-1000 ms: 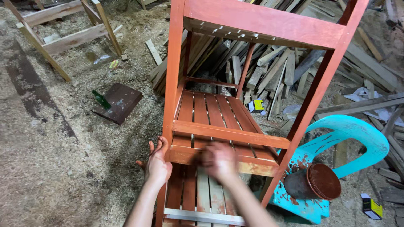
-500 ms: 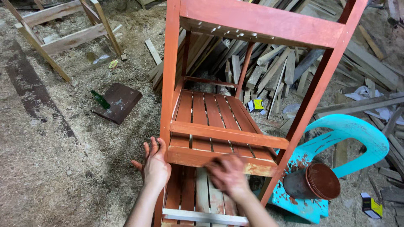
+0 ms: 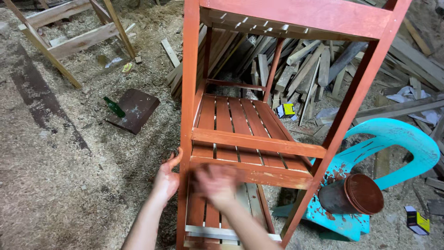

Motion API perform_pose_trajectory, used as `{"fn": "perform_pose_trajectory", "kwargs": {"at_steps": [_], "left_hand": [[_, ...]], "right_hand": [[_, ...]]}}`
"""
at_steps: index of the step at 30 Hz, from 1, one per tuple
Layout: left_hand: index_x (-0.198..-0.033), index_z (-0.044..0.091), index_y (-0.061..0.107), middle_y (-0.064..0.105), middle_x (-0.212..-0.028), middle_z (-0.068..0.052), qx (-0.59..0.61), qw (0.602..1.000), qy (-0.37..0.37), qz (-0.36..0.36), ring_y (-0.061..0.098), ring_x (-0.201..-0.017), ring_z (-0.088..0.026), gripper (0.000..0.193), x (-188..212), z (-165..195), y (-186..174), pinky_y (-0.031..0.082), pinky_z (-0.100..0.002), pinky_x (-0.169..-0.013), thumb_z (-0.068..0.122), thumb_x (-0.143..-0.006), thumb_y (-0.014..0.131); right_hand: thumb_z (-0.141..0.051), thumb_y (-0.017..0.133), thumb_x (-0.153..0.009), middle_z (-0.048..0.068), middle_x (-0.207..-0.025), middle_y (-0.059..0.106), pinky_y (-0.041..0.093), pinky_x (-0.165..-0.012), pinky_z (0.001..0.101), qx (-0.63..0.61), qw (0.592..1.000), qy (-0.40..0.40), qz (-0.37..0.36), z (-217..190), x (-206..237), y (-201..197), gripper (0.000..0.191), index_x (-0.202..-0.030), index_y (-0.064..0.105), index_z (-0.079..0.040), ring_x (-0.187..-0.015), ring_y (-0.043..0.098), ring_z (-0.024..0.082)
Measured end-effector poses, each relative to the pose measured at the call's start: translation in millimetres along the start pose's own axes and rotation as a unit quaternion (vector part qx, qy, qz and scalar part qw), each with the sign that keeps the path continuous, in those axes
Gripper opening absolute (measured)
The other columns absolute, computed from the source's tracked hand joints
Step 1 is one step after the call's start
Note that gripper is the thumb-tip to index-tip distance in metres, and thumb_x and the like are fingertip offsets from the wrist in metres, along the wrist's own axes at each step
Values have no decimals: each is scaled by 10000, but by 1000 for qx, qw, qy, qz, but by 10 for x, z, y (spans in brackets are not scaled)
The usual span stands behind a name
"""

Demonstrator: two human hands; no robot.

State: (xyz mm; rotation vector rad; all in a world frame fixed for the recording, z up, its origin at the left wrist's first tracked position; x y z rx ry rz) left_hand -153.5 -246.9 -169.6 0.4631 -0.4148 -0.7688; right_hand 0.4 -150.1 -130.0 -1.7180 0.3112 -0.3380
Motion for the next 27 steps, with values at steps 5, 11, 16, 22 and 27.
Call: {"fn": "perform_pose_trajectory", "kwargs": {"at_steps": [5, 11, 16, 22, 27], "left_hand": [[-1531, 66, 431, 119, -1707, -59, -133, 989, -30, 54, 638, -1105, -172, 861, 29, 154, -7, 564, -298, -777, -230, -724, 391], [-1442, 70, 605, 566, -1533, -157, -452, 863, 192, 119, 581, -1099, -234, 754, 248, -9, -53, 451, -315, -890, -167, -739, 467], [-1326, 31, 668, 680, -1187, -94, -439, 882, 131, 116, 644, -879, -164, 691, 299, -231, -139, 497, -262, -778, -172, -705, 444], [-1090, -17, 732, 594, -995, -23, -232, 968, 64, 73, 496, -715, -113, 341, 224, -229, -120, 413, -264, -565, -164, -854, 534], [-1121, -8, 725, 623, -1000, -7, -314, 946, 81, 5, 573, -836, -41, 406, 207, -108, -207, 447, -172, -687, -166, -831, 491]], "right_hand": [[-400, 561, -881, 137, -1413, 465, 325, -1015, 657, 31, 989, -135, 50, -561, -351, -188, 458, -1331, 571, -314, -1291, 463, 357], [-357, 555, -972, -65, -1420, 547, 369, -991, 515, 68, 934, -136, 322, 478, 199, 31, 462, -1412, 522, -493, -1233, 517, 246], [-431, 742, -562, 79, -1233, 552, 365, -964, 557, 170, 934, 43, 311, 1244, 730, 158, 824, -1371, 588, -433, -1100, 492, 318], [-735, 714, -637, 170, -1249, 499, 336, -903, 594, 59, 930, 17, 363, 860, 597, 187, 946, -1403, 529, -213, -1108, 485, 374], [-584, 737, -715, 99, -1270, 520, 374, -951, 581, 104, 956, -84, 261, -108, -39, 275, 753, -1389, 583, -285, -1101, 515, 316]]}}
Point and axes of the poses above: each hand's wrist, its own x-axis away from the middle knuckle, its own y-axis out of the palm, z = x × y, the point moved 2 cm from there along -x, towards the middle knuckle
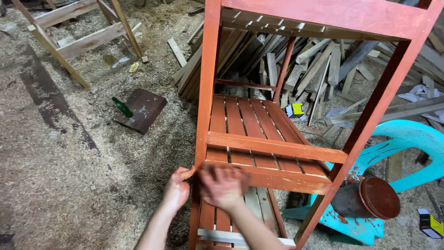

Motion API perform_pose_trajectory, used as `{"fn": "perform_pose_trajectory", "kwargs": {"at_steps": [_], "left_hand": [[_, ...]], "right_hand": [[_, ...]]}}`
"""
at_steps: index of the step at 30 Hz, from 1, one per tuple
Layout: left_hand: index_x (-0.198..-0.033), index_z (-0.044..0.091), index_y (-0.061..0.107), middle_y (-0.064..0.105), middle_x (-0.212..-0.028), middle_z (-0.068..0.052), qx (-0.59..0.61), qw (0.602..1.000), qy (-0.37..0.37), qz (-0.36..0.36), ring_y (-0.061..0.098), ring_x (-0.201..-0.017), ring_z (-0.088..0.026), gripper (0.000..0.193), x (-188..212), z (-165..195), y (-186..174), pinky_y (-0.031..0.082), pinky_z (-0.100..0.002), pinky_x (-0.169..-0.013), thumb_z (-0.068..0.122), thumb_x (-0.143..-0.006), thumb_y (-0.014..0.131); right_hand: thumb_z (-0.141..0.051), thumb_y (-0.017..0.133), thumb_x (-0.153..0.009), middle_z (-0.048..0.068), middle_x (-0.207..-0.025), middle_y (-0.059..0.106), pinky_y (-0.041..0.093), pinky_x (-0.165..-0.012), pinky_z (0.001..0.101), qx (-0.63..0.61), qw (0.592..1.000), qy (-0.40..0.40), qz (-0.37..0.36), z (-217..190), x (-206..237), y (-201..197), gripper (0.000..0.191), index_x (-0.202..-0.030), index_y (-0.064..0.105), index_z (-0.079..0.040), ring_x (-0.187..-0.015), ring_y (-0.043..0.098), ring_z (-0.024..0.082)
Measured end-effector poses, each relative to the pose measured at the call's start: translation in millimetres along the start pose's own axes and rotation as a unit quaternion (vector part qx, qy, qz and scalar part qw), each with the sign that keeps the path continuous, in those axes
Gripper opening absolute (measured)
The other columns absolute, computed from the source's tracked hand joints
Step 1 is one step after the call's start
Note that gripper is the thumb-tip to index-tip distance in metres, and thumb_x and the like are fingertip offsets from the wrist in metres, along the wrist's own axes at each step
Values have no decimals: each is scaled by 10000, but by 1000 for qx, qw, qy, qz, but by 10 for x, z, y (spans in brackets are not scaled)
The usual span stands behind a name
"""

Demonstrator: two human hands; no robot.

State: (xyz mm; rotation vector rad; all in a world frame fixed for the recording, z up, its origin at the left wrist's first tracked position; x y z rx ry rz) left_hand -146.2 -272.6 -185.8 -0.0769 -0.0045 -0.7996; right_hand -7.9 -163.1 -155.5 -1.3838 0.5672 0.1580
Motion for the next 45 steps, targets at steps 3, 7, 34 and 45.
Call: {"fn": "perform_pose_trajectory", "kwargs": {"at_steps": [3, 7, 34, 45], "left_hand": [[-1233, 8, 707, 621, -1087, 11, 14, 999, 11, -38, 564, -885, -31, 507, -60, -10, -89, 429, -151, -705, -161, -810, 482], [-1346, -20, 692, 557, -1200, -88, 20, 1000, 8, 21, 491, -934, -203, 526, 11, -34, -9, 391, -291, -781, -82, -849, 529], [-1485, 244, 497, 468, -1480, -46, -451, 878, 158, -14, 353, -1395, -304, 893, 496, 642, 2414, 35, -707, -1167, 358, -676, 856], [-1162, 276, 728, 632, -1253, -103, -489, 842, 216, 67, 513, -1255, -338, 463, 290, 308, 2769, 56, -639, -1209, 305, -707, 804]], "right_hand": [[-501, 751, -677, 61, -1283, 559, 396, -915, 563, -32, 999, -22, 36, -168, -187, 17, 653, -1289, 623, -314, -1080, 546, 287], [-476, 715, -765, 66, -1188, 568, 426, -863, 551, -51, 995, -79, 41, 0, -111, 21, 433, -1176, 659, -353, -1030, 555, 302], [-259, 693, -690, 107, -1047, 604, 500, -773, 488, 47, 980, 179, 77, 2453, 1922, -566, 353, -1041, 726, -291, -963, 589, 363], [-269, 796, -830, 139, -1039, 577, 531, -806, 452, -87, 951, 229, 189, 2536, 1926, -929, 364, -1156, 684, -152, -959, 602, 357]]}}
Point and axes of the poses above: each hand's wrist, its own x-axis away from the middle knuckle, its own y-axis out of the palm, z = x × y, the point moved 2 cm from there along -x, towards the middle knuckle
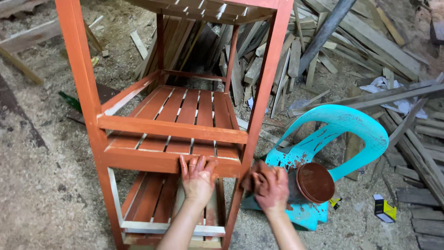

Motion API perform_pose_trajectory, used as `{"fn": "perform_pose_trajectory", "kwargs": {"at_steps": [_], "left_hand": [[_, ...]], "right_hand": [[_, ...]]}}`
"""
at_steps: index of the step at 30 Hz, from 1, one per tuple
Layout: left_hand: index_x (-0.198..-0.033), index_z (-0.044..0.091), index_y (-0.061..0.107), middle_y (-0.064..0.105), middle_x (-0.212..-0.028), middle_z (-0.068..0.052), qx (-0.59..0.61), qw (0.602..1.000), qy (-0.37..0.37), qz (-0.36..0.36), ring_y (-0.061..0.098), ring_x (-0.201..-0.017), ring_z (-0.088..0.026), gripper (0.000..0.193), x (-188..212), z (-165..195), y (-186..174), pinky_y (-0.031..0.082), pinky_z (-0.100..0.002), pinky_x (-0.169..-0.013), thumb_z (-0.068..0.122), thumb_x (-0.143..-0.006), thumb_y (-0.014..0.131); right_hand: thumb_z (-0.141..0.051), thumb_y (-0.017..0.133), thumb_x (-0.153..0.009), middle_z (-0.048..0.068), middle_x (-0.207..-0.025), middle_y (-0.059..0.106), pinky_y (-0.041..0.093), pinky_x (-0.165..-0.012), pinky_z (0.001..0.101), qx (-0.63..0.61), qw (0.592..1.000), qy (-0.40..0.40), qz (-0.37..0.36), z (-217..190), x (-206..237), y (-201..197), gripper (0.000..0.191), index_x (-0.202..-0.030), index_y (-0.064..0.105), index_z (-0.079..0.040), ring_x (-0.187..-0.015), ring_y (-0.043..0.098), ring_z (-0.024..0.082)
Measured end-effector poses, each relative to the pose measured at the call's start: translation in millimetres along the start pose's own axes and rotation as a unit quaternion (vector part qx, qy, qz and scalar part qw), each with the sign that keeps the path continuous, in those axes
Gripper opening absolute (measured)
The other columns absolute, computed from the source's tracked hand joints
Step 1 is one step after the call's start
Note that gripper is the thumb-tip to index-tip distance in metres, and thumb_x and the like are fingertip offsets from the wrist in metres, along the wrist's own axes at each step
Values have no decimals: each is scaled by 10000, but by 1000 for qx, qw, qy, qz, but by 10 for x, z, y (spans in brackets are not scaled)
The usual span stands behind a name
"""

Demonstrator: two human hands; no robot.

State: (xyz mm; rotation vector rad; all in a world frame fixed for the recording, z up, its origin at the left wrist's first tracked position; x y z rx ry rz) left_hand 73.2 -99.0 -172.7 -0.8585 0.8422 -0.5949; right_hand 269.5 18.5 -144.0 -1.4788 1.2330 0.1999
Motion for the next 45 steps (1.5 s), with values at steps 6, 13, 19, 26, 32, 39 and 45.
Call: {"fn": "perform_pose_trajectory", "kwargs": {"at_steps": [6, 13, 19, 26, 32, 39, 45], "left_hand": [[-1212, 277, 716, 650, -1188, -27, 15, 999, -38, -35, 543, -1219, -262, 435, 36, 8, -8, 42, -653, -1238, 292, -782, 779], [-1205, 270, 708, 649, -1209, -33, -17, 999, -44, 1, 542, -1225, -273, 434, 40, 87, -32, 44, -660, -1219, 271, -774, 760], [-1212, 292, 705, 644, -1244, -69, -10, 998, -62, -17, 535, -1258, -294, 437, 8, 26, 37, 23, -664, -1221, 282, -779, 758], [-1256, 285, 678, 634, -1320, -99, -9, 998, -59, -24, 529, -1279, -319, 464, 14, -21, 196, 16, -672, -1216, 265, -798, 747], [-1305, 281, 668, 646, -1309, -87, 8, 1000, -11, 4, 547, -1275, -303, 572, -25, 34, 68, 39, -669, -1217, 109, -760, 699], [-1143, 246, 756, 685, -1149, -3, 73, 978, -139, 139, 616, -1098, -260, 359, 231, -227, -511, 193, -621, -1206, 90, -830, 675], [-1220, 170, 714, 628, -1176, -74, 136, 954, -173, 202, 597, -1131, -286, 425, 480, -866, -994, 453, -472, -1043, 59, -827, 594]], "right_hand": [[-257, 792, -867, 157, -1048, 586, 488, -845, 489, 31, 998, -28, 37, -358, -362, 480, 290, -1101, 664, -143, -990, 579, 381], [-252, 770, -703, 192, -1157, 591, 475, -803, 534, 73, 991, -84, -78, -356, 264, 500, 419, -1096, 673, -142, -1046, 574, 447], [-164, 694, -668, 184, -1097, 578, 499, -842, 520, -22, 988, -47, -143, -358, 502, 442, 405, -1067, 640, -129, -1026, 554, 433], [-263, 841, -841, 44, -1271, 628, 444, -991, 510, 40, 994, -100, 27, -301, -440, 562, 472, -1272, 668, -183, -1202, 534, 359], [-283, 874, -485, 124, -1266, 559, 438, -895, 546, 125, 984, -77, -97, -490, 4, 657, 755, -1218, 692, -301, -1076, 515, 401], [-170, 777, -541, 190, -1203, 559, 440, -951, 548, 100, 986, 60, -117, -771, -32, 869, 689, -1217, 655, -211, -1126, 519, 440], [-204, 778, -504, 175, -1111, 559, 423, -822, 547, 27, 979, 64, -192, -1850, -311, 1232, 692, -1180, 633, -168, -1092, 552, 396]]}}
Point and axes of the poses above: each hand's wrist, its own x-axis away from the middle knuckle, its own y-axis out of the palm, z = x × y, the point moved 2 cm from there along -x, towards the middle knuckle
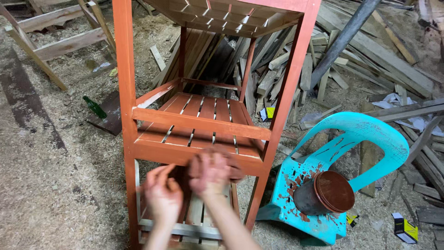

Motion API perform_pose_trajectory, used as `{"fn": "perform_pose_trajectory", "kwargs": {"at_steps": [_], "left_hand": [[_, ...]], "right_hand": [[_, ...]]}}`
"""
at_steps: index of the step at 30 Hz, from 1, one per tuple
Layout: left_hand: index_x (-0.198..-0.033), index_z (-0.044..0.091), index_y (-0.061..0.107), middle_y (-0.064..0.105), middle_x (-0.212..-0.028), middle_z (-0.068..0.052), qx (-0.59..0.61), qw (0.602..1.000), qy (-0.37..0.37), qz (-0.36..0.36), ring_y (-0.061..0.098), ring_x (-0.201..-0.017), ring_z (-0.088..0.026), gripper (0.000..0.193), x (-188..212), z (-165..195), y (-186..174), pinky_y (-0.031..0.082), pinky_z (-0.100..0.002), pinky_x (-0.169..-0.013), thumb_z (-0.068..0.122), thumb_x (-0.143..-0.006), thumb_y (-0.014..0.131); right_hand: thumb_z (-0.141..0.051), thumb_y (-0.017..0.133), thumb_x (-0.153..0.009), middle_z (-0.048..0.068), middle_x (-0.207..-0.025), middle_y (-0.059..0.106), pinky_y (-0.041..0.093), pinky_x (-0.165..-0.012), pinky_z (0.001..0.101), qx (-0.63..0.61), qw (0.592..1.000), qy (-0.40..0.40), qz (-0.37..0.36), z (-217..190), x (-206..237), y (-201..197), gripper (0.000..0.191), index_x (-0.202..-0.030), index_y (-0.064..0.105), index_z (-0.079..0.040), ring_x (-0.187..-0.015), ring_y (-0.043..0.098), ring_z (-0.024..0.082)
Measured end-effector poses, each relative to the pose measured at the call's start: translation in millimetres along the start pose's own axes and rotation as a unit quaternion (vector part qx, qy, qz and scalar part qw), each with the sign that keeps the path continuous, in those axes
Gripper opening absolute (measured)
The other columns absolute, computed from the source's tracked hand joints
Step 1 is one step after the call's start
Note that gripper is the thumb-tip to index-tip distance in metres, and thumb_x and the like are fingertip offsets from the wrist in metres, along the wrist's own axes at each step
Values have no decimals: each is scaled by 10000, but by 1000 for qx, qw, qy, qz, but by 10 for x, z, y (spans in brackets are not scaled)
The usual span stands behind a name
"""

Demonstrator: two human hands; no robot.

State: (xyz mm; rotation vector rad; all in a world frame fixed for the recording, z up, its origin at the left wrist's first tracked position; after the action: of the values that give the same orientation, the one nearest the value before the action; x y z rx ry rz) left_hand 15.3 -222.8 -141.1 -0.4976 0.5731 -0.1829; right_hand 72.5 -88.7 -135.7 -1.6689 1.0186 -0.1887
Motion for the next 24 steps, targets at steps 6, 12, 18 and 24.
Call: {"fn": "perform_pose_trajectory", "kwargs": {"at_steps": [6, 12, 18, 24], "left_hand": [[-1217, 119, 729, 646, -1205, -117, -80, 995, -11, 66, 636, -1138, -323, 454, -87, -451, -580, 471, -445, -1059, -22, -806, 596], [-1310, 90, 689, 603, -1223, -151, -3, 983, -64, 172, 620, -1182, -315, 539, -125, -692, -808, 490, -409, -1114, -33, -807, 539], [-1235, 70, 703, 603, -1192, -151, -21, 994, -26, 105, 619, -1142, -319, 475, -134, -649, -595, 480, -404, -1039, -51, -791, 586], [-1233, 109, 697, 624, -1251, -126, -18, 999, -36, 2, 633, -1164, -301, 506, -66, -432, -134, 518, -395, -1014, -71, -782, 555]], "right_hand": [[-428, 710, -897, 155, -1224, 561, 422, -896, 578, -97, 986, -75, -116, -1246, -150, 18, 450, -1284, 612, -220, -1173, 555, 363], [-423, 716, -908, 162, -1214, 560, 421, -894, 640, -107, 977, -172, -63, -1678, -260, 34, 530, -1335, 535, -166, -1152, 552, 402], [-300, 784, -750, 120, -1219, 550, 506, -797, 515, 18, 964, -220, -148, -1052, -275, 253, 678, -1365, 517, -201, -1044, 609, 344], [-343, 848, -690, 97, -1134, 561, 471, -800, 506, 48, 975, -215, 14, -81, -34, 16, 655, -1285, 610, -207, -1049, 573, 329]]}}
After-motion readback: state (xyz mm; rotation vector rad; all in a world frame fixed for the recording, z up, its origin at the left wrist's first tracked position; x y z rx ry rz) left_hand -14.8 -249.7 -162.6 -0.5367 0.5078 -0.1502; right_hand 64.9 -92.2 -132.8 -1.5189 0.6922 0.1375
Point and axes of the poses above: each hand's wrist, its own x-axis away from the middle knuckle, its own y-axis out of the palm, z = x × y, the point moved 2 cm from there along -x, towards the middle knuckle
